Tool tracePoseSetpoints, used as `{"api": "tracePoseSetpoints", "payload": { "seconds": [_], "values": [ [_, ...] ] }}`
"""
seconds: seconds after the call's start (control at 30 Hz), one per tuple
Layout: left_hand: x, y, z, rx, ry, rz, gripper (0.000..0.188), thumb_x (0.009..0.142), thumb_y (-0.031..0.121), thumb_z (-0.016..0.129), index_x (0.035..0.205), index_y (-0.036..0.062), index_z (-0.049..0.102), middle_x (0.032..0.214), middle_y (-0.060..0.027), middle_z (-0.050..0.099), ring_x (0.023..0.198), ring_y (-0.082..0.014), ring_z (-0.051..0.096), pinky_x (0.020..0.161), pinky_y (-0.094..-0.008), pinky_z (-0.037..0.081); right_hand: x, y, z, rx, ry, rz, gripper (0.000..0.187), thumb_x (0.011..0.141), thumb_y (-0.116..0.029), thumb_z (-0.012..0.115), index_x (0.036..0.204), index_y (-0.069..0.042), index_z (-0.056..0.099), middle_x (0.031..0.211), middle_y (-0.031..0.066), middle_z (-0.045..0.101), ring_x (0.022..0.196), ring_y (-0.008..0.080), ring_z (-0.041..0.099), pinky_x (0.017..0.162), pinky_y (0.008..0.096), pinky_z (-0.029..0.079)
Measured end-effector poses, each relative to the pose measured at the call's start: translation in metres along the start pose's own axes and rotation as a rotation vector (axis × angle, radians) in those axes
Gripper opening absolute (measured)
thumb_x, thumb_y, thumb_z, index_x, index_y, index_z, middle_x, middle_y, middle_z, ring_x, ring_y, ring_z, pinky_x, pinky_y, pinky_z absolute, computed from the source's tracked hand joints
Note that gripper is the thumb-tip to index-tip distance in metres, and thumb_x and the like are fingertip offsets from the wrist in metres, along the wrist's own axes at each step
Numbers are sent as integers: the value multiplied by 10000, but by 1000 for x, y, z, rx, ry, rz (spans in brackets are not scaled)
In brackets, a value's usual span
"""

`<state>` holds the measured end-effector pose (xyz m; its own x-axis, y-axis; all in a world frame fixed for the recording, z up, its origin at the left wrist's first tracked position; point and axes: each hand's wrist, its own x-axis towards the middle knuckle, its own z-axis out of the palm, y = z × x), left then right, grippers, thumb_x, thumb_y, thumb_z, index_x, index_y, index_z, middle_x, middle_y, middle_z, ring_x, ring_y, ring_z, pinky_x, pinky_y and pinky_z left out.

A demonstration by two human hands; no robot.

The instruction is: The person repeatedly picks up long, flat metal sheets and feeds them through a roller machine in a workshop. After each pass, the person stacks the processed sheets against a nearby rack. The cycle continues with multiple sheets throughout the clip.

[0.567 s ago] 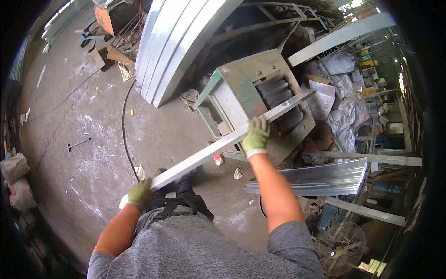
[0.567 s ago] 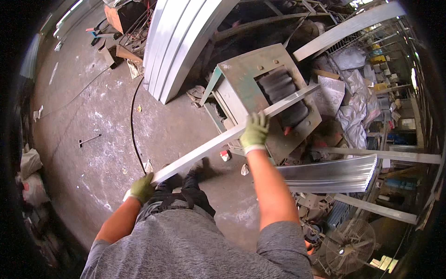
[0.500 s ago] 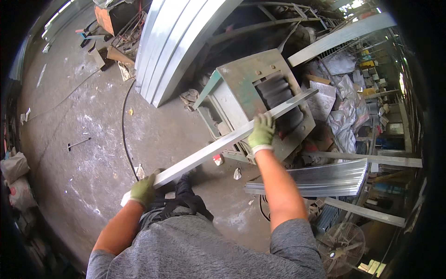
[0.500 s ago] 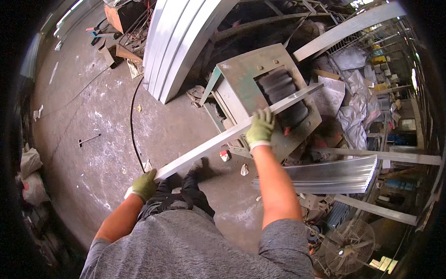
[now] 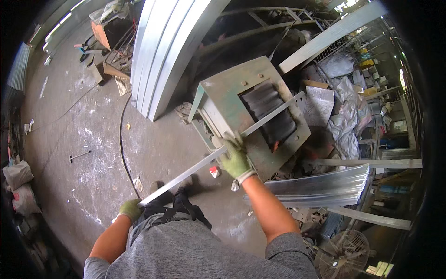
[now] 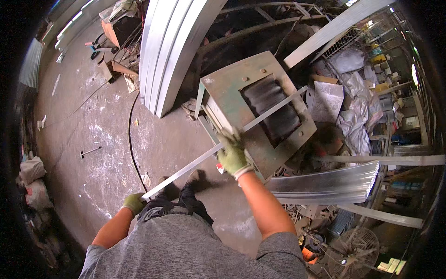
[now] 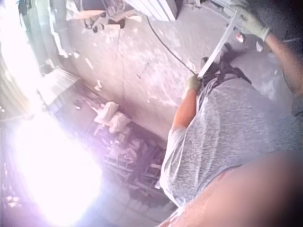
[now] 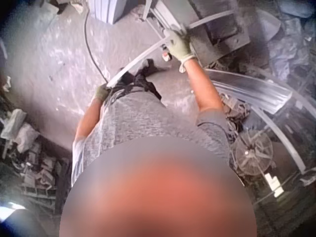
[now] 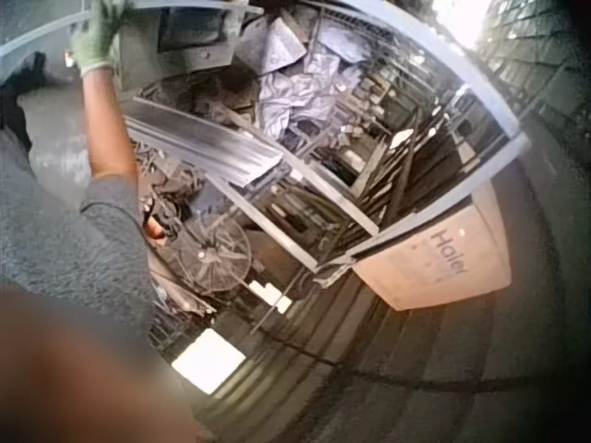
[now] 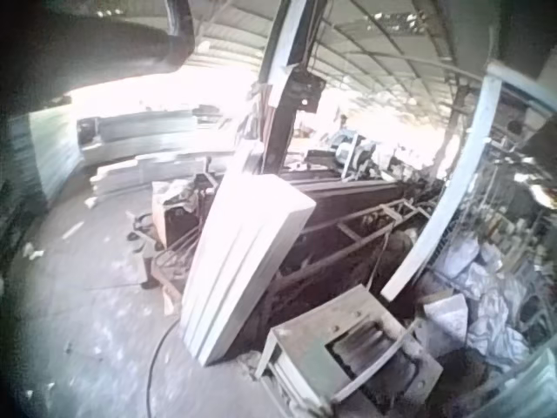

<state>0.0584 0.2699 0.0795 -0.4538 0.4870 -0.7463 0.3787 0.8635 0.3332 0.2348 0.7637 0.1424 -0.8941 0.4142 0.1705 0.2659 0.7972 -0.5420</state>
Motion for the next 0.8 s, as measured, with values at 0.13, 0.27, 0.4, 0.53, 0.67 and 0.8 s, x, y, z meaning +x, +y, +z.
{"api": "tracePoseSetpoints", "payload": {
  "seconds": [0.13,0.27,0.4,0.53,0.67,0.8],
  "values": [
    [10,17,-19,45,-153,1,414,900,445,793,1216,177,807,1134,-179,812,1069,-371,779,952,-456,603,-5,-10,4,-7,163,-40,403,952,-295,813,1232,-21,720,1461,222,640,1478,547,452,1255,621,341],
    [12,109,-67,-256,-14,101,404,870,387,843,1153,99,822,1108,-184,820,1008,-297,798,906,-412,604,34,43,-10,-224,394,79,419,1061,-376,680,1280,-21,715,1459,242,631,1485,552,436,1261,623,323],
    [5,194,-96,-257,-16,231,518,906,507,811,1182,69,793,1074,-220,800,1019,-385,776,916,-459,593,70,102,-32,-354,317,215,455,1104,-411,568,1268,-24,743,1468,225,649,1451,514,487,1262,594,332],
    [15,227,-95,-146,26,241,565,1017,611,671,1135,67,770,1075,-261,777,1035,-481,736,897,-524,573,78,128,-42,-472,334,214,432,1112,-379,534,1235,-31,759,1419,202,685,1430,484,522,1255,556,359],
    [27,211,-79,-147,23,261,558,1044,598,651,1126,59,768,1054,-273,771,1029,-480,739,893,-528,573,69,123,-38,-499,324,225,438,1108,-378,509,1229,-36,755,1449,191,674,1453,483,506,1263,554,353],
    [27,166,-68,-173,17,269,538,1076,565,614,1109,52,770,1063,-263,763,1040,-482,731,919,-533,560,56,91,-13,-574,264,250,440,1110,-370,468,1195,-47,755,1463,188,664,1479,476,481,1272,553,340]
  ]
}}
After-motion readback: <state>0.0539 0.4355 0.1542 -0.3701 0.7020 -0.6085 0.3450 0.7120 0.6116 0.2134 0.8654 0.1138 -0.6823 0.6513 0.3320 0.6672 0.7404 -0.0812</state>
